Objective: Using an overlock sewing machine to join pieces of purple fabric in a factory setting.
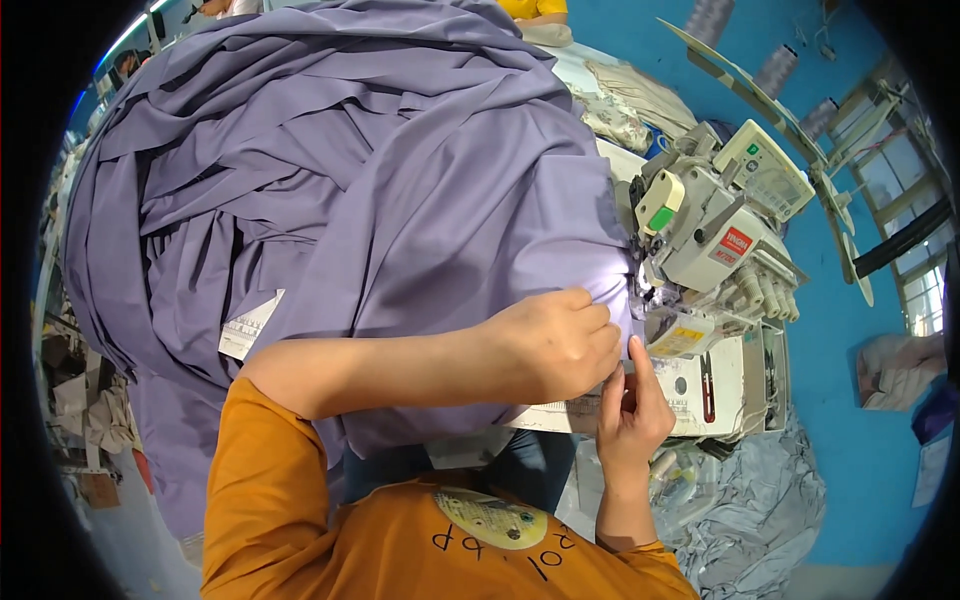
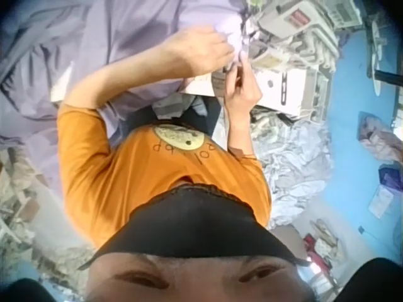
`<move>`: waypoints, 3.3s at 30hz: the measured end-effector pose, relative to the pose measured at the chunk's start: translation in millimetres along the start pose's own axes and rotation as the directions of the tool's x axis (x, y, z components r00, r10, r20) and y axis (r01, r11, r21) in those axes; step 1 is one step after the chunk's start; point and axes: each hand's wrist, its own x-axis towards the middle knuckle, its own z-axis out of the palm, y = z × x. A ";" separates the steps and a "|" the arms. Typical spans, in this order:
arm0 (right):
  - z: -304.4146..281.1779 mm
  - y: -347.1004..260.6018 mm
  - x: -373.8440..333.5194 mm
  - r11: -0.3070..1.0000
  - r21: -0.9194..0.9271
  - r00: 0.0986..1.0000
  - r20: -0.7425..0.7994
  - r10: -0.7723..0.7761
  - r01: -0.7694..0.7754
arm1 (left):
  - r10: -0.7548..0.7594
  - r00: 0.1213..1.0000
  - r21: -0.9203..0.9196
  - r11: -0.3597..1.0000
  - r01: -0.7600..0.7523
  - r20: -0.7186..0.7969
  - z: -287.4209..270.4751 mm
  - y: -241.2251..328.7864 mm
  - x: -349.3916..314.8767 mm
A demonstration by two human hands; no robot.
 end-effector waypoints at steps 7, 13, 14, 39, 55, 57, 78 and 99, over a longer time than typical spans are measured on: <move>-1.0 0.5 -1.4 1.000 -0.008 1.000 -0.008 0.003 -0.003 | 0.037 0.990 0.043 0.999 -0.031 -0.140 5.5 -0.7 2.3; 1.0 3.2 0.9 1.000 0.011 0.999 -0.042 -0.006 0.006 | 0.013 0.998 -0.008 1.000 -0.013 0.067 -5.3 1.6 5.2; 0.6 3.8 1.7 1.000 -0.001 0.998 -0.058 0.016 -0.016 | -0.024 0.995 0.003 1.000 0.024 0.100 -6.5 1.7 6.6; 5.1 -20.8 85.4 0.966 -0.136 0.971 -0.060 -0.230 0.221 | -0.363 0.919 0.266 0.911 0.315 0.153 16.5 -72.0 38.0; -9.0 -28.0 -32.5 0.027 0.626 0.583 0.708 0.398 -0.779 | 0.172 0.910 -0.361 0.932 -0.027 0.377 -56.6 59.7 -15.7; -12.8 -19.4 -37.5 0.035 0.584 0.550 0.741 0.385 -0.811 | 0.120 0.927 -0.462 0.885 0.063 0.356 -58.4 45.0 -17.3; -10.0 -20.0 -43.8 -0.021 0.557 0.498 0.758 0.421 -0.830 | -0.700 0.674 0.133 0.664 0.736 -0.237 -9.2 -134.8 -73.4; -2.8 -24.3 -50.8 0.043 0.537 0.505 0.761 0.407 -0.843 | -0.742 0.626 -0.364 0.530 0.766 0.239 -50.6 -60.0 -79.4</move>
